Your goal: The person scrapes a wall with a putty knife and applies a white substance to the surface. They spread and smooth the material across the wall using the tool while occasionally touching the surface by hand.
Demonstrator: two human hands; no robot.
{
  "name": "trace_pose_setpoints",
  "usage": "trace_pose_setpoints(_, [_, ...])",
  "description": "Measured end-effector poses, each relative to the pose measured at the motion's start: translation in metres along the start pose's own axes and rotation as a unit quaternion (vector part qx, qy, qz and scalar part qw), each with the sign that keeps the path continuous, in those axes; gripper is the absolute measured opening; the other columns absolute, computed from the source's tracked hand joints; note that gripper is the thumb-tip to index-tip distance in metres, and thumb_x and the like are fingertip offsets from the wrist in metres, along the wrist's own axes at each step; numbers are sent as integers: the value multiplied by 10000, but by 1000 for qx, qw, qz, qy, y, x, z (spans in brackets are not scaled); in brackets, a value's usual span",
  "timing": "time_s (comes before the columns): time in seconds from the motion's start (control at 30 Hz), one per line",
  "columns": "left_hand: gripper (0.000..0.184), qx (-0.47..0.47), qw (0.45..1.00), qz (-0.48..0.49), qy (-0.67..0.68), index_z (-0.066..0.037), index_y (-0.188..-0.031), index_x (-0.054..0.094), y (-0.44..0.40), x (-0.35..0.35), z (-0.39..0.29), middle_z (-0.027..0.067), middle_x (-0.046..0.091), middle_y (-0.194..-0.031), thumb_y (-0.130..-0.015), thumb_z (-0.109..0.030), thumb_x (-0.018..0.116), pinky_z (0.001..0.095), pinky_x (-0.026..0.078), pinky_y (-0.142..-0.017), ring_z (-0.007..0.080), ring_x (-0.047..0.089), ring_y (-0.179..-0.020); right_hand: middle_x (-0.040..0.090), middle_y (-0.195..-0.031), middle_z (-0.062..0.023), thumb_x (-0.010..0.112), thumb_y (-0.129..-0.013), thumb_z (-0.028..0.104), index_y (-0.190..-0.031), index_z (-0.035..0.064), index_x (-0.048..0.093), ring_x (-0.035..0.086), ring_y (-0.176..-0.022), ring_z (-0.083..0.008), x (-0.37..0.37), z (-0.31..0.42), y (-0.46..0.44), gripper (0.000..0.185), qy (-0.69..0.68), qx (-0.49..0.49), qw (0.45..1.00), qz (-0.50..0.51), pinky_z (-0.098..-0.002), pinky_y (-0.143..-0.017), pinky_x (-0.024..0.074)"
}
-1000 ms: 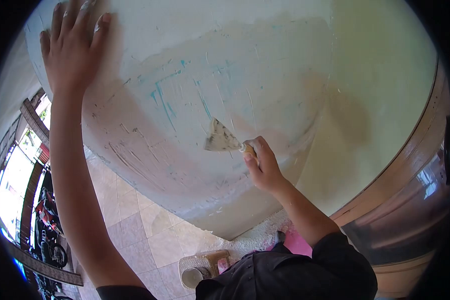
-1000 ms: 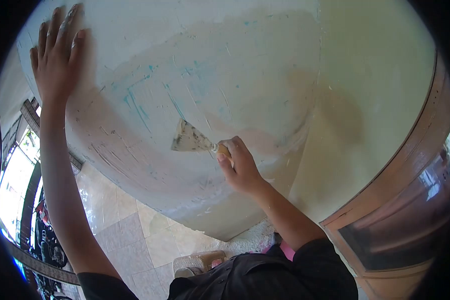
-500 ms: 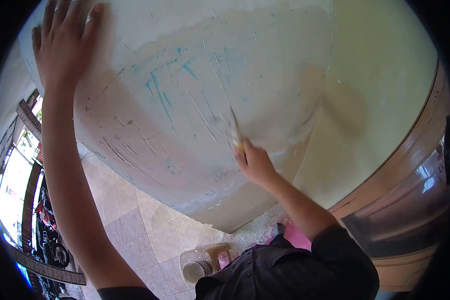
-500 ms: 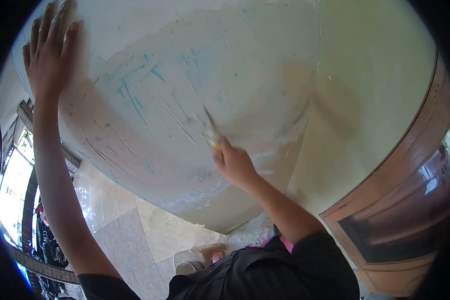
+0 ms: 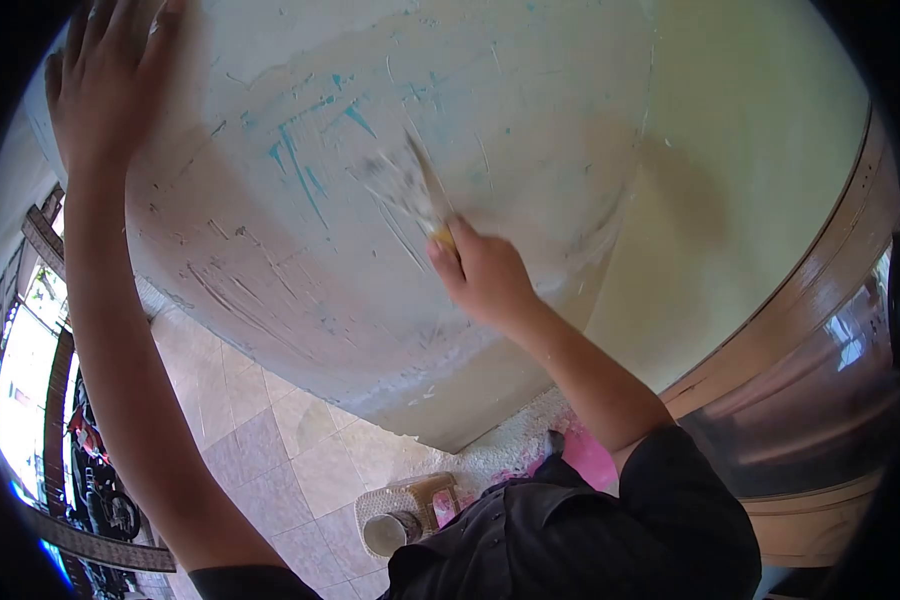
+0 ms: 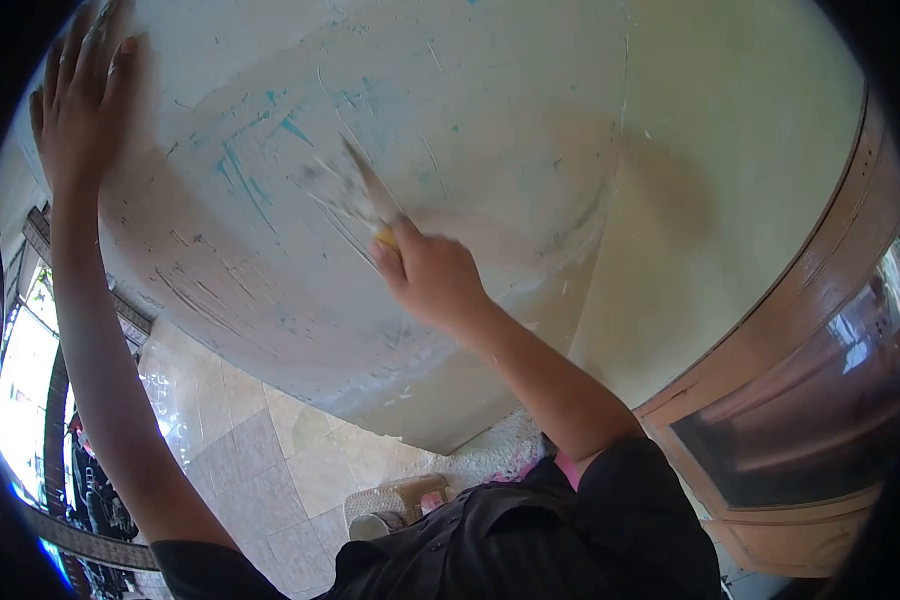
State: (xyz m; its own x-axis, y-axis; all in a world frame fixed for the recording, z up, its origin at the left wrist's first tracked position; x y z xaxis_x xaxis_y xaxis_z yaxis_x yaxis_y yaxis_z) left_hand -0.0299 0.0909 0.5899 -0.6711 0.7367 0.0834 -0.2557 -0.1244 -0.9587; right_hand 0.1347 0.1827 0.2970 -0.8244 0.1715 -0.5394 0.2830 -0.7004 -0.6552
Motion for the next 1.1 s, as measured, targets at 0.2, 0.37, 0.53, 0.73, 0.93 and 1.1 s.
trace_pose_setpoints(0.2, [529,4,999,11,-30,-163,-1450,395,0,11,8,58,238,-1576,-975,-395,408,445,60,-1199,258,138,-1471,596,-630,-158,507,-953,332,-1004,35,491,610,-593,-398,96,-145,211,301,-10,131,984,120,-498,-554,475])
trace_pose_setpoints(0.37, [560,47,996,-57,-54,-165,-1445,399,-3,29,19,54,228,-1577,-969,-459,386,451,64,-1199,255,137,-1470,585,-603,-146,513,-953,319,-991,49,504,612,-589,-382,31,-92,108,273,2,63,998,33,-469,-537,467])
trace_pose_setpoints(0.53, [575,111,976,-163,93,-344,-1449,378,-6,39,29,-52,338,-1528,-944,-614,328,479,222,-1154,235,300,-1419,590,-586,-138,488,-963,332,-1037,41,516,611,-567,-363,-4,-40,25,301,39,31,998,-24,-464,-531,471])
trace_pose_setpoints(0.73, [586,113,966,-197,127,-364,-1452,370,-4,43,29,-68,314,-1542,-941,-640,292,494,183,-1168,216,273,-1434,626,-689,-172,455,-971,362,-1089,35,500,635,-655,-381,102,-187,225,351,55,167,974,145,-486,-586,485])
trace_pose_setpoints(0.93, [584,109,966,-196,128,-369,-1447,375,-5,45,28,-68,315,-1540,-935,-640,305,513,186,-1165,219,272,-1434,577,-649,-174,462,-967,335,-1002,23,502,598,-630,-405,14,-128,106,317,11,92,996,10,-489,-574,459])
trace_pose_setpoints(1.1, [585,108,966,-198,129,-375,-1447,372,-5,44,28,-59,318,-1540,-930,-644,317,529,184,-1162,229,272,-1434,544,-620,-117,546,-951,333,-1017,9,521,560,-560,-292,-51,-26,5,332,-86,10,996,-25,-399,-538,436])
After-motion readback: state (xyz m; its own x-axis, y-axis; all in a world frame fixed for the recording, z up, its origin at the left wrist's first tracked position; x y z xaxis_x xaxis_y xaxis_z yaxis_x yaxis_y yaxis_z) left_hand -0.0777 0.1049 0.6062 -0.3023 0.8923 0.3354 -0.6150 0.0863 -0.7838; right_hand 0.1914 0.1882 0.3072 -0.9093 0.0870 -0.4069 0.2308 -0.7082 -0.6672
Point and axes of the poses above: each hand's wrist, its own y-axis away from the middle knuckle, its own x-axis out of the palm, z = x × y, the point moved 5 cm from there along -y, towards the middle knuckle
